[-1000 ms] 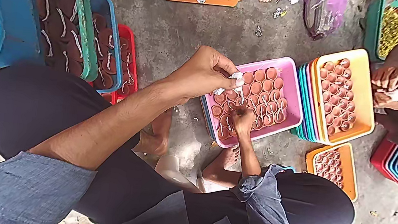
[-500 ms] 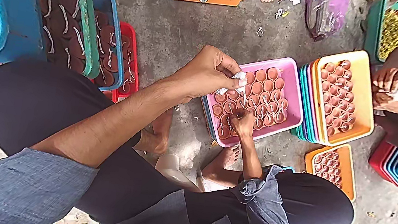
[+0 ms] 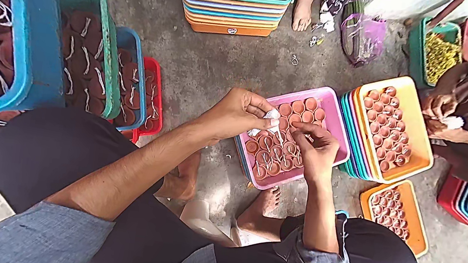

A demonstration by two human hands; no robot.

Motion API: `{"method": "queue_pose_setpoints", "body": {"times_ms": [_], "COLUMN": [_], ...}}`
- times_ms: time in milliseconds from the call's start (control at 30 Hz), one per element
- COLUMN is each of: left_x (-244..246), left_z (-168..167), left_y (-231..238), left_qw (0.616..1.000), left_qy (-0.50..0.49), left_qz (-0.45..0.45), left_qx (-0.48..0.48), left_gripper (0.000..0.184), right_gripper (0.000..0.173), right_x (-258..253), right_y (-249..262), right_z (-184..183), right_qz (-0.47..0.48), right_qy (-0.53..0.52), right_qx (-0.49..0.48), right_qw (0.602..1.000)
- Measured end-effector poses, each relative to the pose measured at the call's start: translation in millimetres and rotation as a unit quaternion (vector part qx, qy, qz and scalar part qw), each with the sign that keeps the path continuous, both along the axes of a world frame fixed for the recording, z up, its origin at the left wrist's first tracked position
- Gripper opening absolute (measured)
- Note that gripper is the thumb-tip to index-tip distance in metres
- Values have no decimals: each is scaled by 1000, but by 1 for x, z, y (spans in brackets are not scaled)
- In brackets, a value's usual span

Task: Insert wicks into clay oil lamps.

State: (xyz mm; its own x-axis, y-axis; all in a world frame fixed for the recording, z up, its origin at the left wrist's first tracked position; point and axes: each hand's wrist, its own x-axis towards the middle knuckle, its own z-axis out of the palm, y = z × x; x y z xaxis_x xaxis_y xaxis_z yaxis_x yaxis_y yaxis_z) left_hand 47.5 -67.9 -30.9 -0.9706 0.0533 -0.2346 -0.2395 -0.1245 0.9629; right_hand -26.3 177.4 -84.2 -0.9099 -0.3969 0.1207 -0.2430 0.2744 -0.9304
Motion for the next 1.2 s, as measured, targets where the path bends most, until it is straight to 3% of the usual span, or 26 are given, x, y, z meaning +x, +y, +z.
{"method": "queue_pose_setpoints", "body": {"times_ms": [167, 500, 1200], "left_x": [2, 4, 5], "left_z": [4, 4, 0], "left_y": [4, 8, 9], "left_qw": [1000, 999, 996], "left_qy": [-18, -34, -4], "left_qz": [-18, -21, -15], "left_qx": [10, -6, -88], "left_gripper": [20, 18, 19], "right_gripper": [16, 22, 13], "right_x": [23, 34, 37], "right_y": [-19, -27, -33], "right_z": [44, 35, 34], "right_qz": [39, 48, 24], "right_qy": [34, 112, 170], "right_qx": [-118, -46, 21], "right_qw": [992, 991, 985]}}
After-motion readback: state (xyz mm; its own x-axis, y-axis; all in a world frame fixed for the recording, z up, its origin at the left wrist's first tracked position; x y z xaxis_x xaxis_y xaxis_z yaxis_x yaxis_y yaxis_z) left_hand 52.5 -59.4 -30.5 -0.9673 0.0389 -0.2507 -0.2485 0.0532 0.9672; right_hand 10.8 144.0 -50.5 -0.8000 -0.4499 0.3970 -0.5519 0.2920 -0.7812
